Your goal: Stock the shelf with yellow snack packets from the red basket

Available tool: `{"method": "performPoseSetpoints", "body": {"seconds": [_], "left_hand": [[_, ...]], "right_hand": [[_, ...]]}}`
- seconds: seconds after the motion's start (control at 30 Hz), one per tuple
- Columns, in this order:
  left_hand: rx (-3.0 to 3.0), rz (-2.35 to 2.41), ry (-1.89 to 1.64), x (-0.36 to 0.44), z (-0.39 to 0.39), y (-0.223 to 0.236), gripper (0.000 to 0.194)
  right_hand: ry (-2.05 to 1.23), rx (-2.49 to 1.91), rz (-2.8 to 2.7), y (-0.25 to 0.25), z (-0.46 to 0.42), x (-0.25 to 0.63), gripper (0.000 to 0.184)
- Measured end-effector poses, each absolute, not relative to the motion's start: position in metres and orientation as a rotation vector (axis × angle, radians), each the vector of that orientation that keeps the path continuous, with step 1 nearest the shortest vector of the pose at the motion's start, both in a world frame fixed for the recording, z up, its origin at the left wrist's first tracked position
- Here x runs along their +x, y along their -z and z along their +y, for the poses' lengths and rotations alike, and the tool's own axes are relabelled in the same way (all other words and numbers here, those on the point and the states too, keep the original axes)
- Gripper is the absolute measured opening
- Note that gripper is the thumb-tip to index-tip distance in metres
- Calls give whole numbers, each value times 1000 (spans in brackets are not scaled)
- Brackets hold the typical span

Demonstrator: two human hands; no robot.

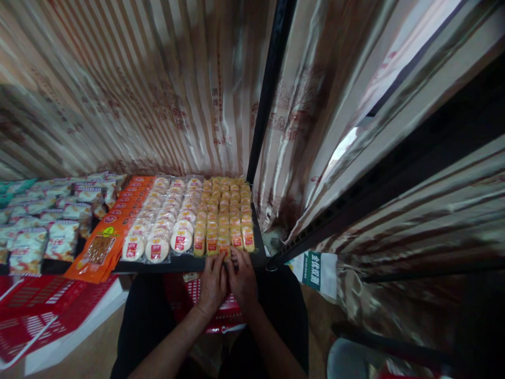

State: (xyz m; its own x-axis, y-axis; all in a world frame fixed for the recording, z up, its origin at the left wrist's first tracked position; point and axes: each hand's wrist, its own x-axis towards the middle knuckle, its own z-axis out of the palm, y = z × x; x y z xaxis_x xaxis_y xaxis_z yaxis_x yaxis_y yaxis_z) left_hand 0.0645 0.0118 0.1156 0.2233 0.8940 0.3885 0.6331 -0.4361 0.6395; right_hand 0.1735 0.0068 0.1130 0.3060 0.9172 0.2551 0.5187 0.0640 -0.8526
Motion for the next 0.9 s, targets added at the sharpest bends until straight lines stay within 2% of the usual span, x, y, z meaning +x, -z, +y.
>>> {"method": "performPoseSetpoints", "body": {"seconds": [0.6,0.9], "left_hand": [[2265,1398,-1089,67,9,-110,53],[2225,1407,-1072,66,10,-100,46]], "right_hand": [[-487,-1645,-1332,-112,7,173,30],[-484,-1686,-1366,-109,7,174,30]]}}
